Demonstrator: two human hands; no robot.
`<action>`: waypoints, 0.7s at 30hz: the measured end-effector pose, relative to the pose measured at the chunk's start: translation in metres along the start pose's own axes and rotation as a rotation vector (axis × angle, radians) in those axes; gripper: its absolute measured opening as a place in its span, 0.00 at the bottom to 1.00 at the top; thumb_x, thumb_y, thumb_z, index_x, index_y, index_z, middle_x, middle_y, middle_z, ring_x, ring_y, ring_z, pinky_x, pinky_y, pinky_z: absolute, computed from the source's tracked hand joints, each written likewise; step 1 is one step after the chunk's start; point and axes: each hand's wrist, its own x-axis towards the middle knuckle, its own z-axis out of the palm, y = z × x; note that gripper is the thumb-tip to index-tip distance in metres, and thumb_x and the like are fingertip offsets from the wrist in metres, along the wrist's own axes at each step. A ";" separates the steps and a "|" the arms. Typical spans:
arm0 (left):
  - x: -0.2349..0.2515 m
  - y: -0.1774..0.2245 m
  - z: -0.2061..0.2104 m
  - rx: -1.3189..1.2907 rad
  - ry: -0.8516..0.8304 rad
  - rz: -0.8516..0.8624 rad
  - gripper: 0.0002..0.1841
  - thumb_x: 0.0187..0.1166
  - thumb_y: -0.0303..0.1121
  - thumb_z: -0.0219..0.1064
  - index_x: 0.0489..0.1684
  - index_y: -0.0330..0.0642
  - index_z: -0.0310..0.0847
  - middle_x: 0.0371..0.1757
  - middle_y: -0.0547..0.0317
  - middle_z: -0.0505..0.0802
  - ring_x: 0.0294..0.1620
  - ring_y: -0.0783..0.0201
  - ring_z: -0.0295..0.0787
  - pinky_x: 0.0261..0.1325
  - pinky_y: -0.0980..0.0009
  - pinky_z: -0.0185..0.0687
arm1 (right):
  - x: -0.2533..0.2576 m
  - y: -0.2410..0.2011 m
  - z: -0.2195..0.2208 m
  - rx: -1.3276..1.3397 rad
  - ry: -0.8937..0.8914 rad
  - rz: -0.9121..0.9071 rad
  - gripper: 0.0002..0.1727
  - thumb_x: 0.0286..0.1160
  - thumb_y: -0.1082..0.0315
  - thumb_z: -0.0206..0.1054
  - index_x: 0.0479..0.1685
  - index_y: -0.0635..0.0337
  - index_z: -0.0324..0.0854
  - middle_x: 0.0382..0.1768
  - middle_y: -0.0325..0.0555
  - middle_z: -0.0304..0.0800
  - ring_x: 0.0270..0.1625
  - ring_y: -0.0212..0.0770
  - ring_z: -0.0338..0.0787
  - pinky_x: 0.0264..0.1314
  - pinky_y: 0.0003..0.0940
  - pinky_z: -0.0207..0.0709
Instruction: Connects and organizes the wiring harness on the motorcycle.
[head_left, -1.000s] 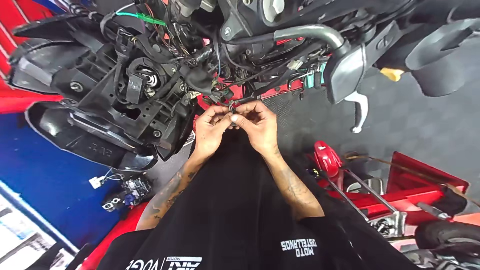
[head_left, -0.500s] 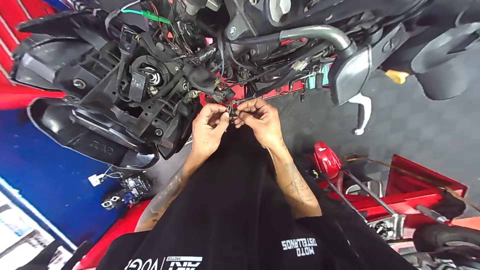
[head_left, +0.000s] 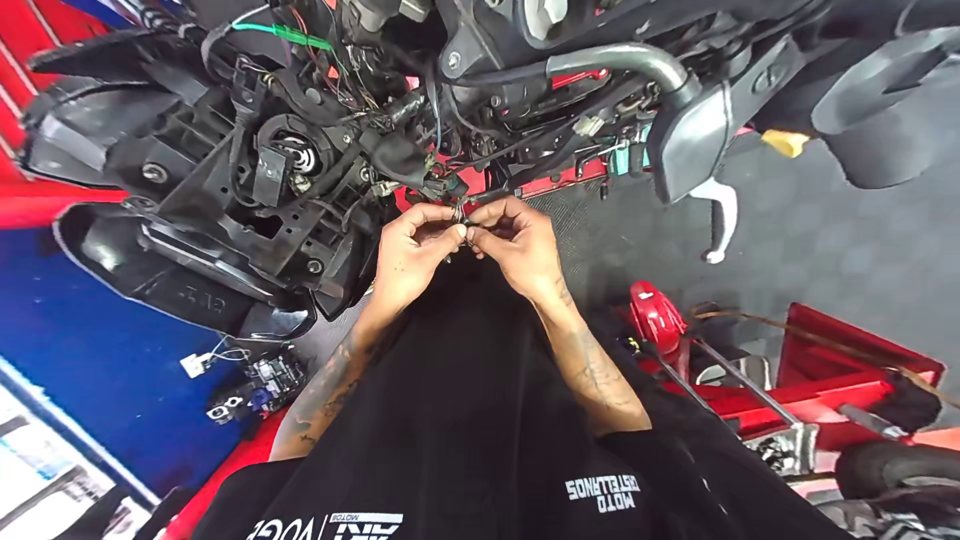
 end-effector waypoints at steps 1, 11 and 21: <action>0.001 0.001 0.000 -0.036 -0.006 -0.040 0.13 0.78 0.29 0.74 0.57 0.38 0.87 0.46 0.57 0.96 0.39 0.64 0.95 0.46 0.67 0.95 | -0.001 -0.002 0.000 -0.037 0.010 -0.008 0.11 0.69 0.77 0.75 0.49 0.61 0.84 0.36 0.43 0.91 0.30 0.34 0.91 0.32 0.30 0.89; 0.006 -0.006 -0.001 -0.494 -0.140 -0.243 0.08 0.86 0.27 0.62 0.55 0.36 0.81 0.42 0.56 0.91 0.39 0.65 0.91 0.52 0.65 0.91 | -0.001 -0.005 0.001 0.013 0.048 -0.137 0.09 0.68 0.80 0.72 0.46 0.63 0.83 0.33 0.43 0.88 0.30 0.33 0.87 0.29 0.25 0.83; 0.002 -0.009 0.007 -0.289 -0.084 -0.111 0.07 0.87 0.29 0.62 0.53 0.36 0.81 0.43 0.56 0.92 0.40 0.63 0.92 0.49 0.62 0.92 | -0.001 0.002 -0.003 0.036 0.034 -0.149 0.10 0.67 0.81 0.73 0.46 0.63 0.82 0.33 0.43 0.87 0.30 0.33 0.86 0.30 0.26 0.83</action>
